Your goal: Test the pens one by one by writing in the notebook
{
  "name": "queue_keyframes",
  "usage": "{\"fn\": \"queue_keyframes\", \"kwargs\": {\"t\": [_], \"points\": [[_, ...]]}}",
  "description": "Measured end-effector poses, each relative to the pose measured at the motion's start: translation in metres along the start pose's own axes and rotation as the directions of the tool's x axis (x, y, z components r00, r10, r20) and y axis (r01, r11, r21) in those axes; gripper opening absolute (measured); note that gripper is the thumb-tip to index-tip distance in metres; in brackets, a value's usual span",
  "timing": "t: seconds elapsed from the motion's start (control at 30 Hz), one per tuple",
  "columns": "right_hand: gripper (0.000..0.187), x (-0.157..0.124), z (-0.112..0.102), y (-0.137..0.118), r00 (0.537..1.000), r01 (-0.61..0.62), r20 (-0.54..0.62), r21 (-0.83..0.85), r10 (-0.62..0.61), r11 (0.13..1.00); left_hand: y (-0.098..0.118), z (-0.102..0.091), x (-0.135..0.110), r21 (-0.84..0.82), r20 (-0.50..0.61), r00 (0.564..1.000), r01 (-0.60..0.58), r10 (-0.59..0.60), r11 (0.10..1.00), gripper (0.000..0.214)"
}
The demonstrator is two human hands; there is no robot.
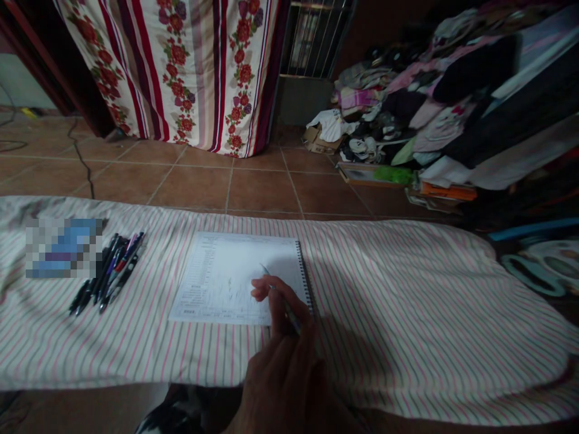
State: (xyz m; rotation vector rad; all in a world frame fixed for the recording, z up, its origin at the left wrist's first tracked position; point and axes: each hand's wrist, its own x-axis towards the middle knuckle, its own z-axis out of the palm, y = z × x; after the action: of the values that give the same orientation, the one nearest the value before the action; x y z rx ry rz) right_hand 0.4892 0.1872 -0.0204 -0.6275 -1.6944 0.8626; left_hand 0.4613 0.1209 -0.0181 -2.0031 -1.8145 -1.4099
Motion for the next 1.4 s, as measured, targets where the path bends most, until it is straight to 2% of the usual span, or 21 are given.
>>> {"fn": "queue_keyframes", "kwargs": {"t": [0.1,0.17,0.37,0.57,0.67,0.8,0.97,1.1,1.2,1.4], "points": [[0.023,0.005,0.006,-0.003,0.995,-0.089,-0.043,0.070,0.092,0.994,-0.001,0.003,-0.008,-0.008,-0.066,0.998,-0.005,0.004,1.000,0.041],[0.022,0.007,0.008,-0.007,0.992,-0.106,-0.060,0.072,0.111,0.992,-0.002,0.005,-0.013,0.001,-0.045,0.999,-0.002,0.002,1.000,0.044],[0.018,0.009,0.006,-0.010,0.990,-0.065,-0.127,-0.011,0.063,0.998,-0.011,0.006,-0.018,-0.117,0.011,0.999,-0.042,0.043,0.992,0.050],[0.017,0.008,0.002,0.001,0.993,-0.007,-0.119,-0.037,0.002,0.999,-0.010,-0.010,-0.005,-0.262,0.096,0.994,-0.018,0.044,0.965,0.055],[0.018,0.007,-0.001,0.002,0.994,0.025,-0.107,-0.036,-0.029,0.999,-0.008,-0.016,0.003,-0.310,0.087,0.994,-0.032,0.062,0.950,0.055],[0.017,0.007,-0.003,0.006,0.991,0.050,-0.122,-0.052,-0.056,0.997,-0.006,-0.015,0.004,-0.329,0.016,0.997,-0.060,0.069,0.943,0.054],[0.020,0.003,-0.001,0.021,0.993,0.082,-0.091,0.009,-0.080,0.997,-0.007,-0.015,0.000,-0.250,0.094,0.992,-0.053,0.078,0.967,0.056],[0.018,0.003,-0.003,0.023,0.992,0.103,-0.063,-0.037,-0.105,0.994,-0.012,-0.014,-0.005,-0.177,0.103,0.988,-0.099,0.119,0.979,0.058],[0.020,0.004,-0.007,0.020,0.986,0.154,-0.063,-0.056,-0.157,0.987,-0.011,-0.011,-0.008,-0.166,0.162,0.976,-0.117,0.144,0.979,0.057],[0.024,0.003,-0.014,0.018,0.973,0.218,-0.052,-0.090,-0.223,0.972,-0.003,-0.010,-0.014,-0.123,0.136,0.988,-0.050,0.067,0.991,0.052]]}}
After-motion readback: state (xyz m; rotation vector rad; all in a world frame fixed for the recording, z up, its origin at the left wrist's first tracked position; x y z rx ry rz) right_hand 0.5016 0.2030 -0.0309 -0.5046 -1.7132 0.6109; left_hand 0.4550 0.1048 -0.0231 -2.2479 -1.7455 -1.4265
